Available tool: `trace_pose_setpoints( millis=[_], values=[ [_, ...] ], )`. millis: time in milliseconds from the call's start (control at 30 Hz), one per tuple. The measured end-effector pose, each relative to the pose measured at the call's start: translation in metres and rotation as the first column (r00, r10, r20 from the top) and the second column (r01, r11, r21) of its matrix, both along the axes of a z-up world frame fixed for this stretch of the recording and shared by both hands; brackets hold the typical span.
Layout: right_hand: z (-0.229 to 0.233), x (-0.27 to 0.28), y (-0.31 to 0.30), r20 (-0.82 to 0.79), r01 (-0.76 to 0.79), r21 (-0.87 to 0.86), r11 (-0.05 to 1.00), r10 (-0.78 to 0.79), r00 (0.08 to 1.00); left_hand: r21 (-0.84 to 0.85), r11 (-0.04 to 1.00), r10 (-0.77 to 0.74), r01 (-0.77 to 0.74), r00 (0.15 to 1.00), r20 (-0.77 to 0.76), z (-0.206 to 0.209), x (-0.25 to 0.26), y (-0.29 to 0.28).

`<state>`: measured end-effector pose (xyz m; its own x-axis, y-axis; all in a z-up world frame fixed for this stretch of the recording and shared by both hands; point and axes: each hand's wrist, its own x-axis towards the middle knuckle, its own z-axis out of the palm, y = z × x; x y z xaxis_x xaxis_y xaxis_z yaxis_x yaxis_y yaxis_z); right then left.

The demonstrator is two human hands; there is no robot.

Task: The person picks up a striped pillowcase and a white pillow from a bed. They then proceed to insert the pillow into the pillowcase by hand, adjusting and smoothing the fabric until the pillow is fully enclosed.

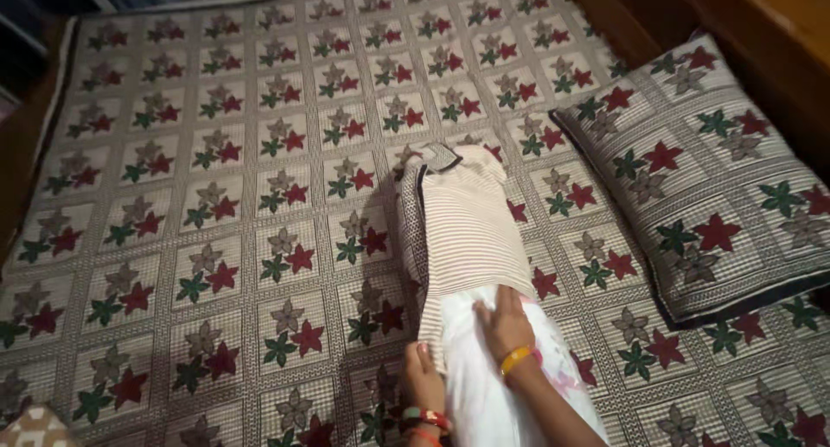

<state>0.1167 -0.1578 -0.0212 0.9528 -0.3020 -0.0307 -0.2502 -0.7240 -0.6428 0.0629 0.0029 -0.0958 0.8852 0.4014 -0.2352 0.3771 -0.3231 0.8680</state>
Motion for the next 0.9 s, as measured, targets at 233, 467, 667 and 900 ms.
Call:
trace_pose_setpoints(
  millis=[233,467,667,900],
  values=[
    [-0.037,-0.001,-0.078,-0.194,-0.046,-0.203,0.978,0.005,0.981,-0.339,0.860,-0.246,0.382,0.891,0.381,0.046,0.023,-0.118],
    [-0.054,-0.047,-0.123,-0.465,-0.066,0.235,0.970,0.171,0.869,0.168,0.664,-0.719,0.728,0.562,0.408,0.062,0.000,-0.154],
    [-0.043,-0.005,-0.090,-0.195,-0.160,-0.100,0.982,0.138,0.971,0.362,0.665,-0.719,0.653,0.692,0.072,0.079,0.011,-0.089],
    [0.004,-0.002,-0.123,0.037,-0.146,-0.232,0.962,0.159,0.987,0.420,0.787,-0.558,0.451,0.811,0.176,0.048,-0.011,-0.108]
  ],
)
